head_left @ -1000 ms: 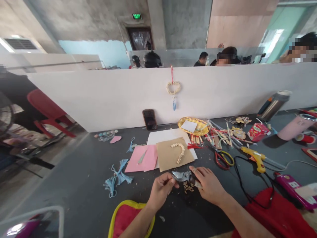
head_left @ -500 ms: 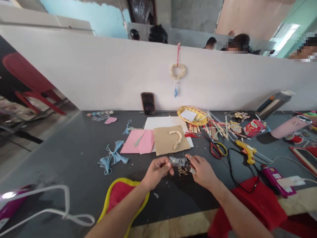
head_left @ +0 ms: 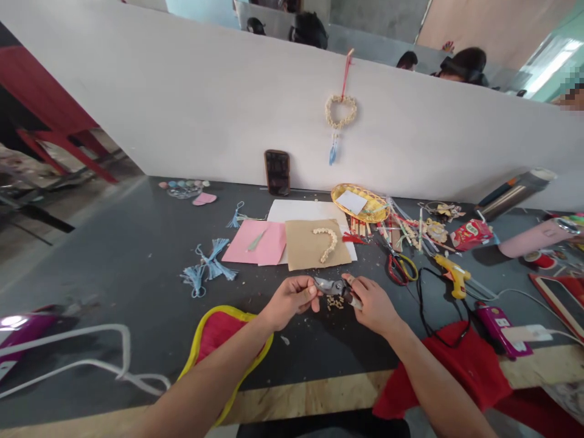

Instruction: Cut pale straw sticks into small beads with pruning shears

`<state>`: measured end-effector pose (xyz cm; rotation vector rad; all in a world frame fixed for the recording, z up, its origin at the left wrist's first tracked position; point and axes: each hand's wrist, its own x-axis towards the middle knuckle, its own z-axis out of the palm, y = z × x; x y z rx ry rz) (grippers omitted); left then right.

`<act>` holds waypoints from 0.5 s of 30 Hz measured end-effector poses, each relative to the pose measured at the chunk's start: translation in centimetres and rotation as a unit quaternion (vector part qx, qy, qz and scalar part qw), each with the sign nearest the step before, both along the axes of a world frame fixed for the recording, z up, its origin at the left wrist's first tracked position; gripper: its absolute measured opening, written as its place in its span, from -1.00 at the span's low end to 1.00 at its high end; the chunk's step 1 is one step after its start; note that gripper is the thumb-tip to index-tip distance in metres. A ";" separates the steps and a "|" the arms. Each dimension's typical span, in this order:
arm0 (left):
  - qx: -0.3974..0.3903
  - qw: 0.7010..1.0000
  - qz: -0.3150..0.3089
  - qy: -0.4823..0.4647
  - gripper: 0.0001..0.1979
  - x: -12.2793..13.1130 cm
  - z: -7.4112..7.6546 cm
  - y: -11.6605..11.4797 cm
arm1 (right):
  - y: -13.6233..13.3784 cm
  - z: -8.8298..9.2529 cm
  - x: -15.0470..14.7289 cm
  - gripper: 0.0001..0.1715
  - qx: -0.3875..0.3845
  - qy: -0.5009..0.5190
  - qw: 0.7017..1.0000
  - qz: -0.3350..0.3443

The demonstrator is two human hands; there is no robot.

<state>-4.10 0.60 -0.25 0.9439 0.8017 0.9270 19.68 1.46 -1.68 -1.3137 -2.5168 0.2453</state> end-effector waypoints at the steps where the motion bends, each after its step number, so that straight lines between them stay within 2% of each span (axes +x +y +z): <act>1: 0.005 1.000 0.010 0.007 -0.61 0.1 0.0 0.0 | 0.0 0.0 -0.1 -0.45 0.004 -0.001 1.000 -0.009; 6: 0.068 0.991 0.077 0.082 -0.61 0.2 0.2 0.1 | 0.2 -0.2 -0.4 -0.40 0.043 0.001 0.998 -0.052; 10: 0.097 0.976 0.129 0.148 -0.64 0.1 0.0 0.0 | 0.4 -0.4 -0.4 -0.36 0.055 0.014 0.997 -0.055; 15: 0.084 0.986 0.084 0.116 -0.63 -0.1 0.0 -0.1 | 0.6 -0.4 0.1 -0.32 0.015 0.028 0.999 -0.017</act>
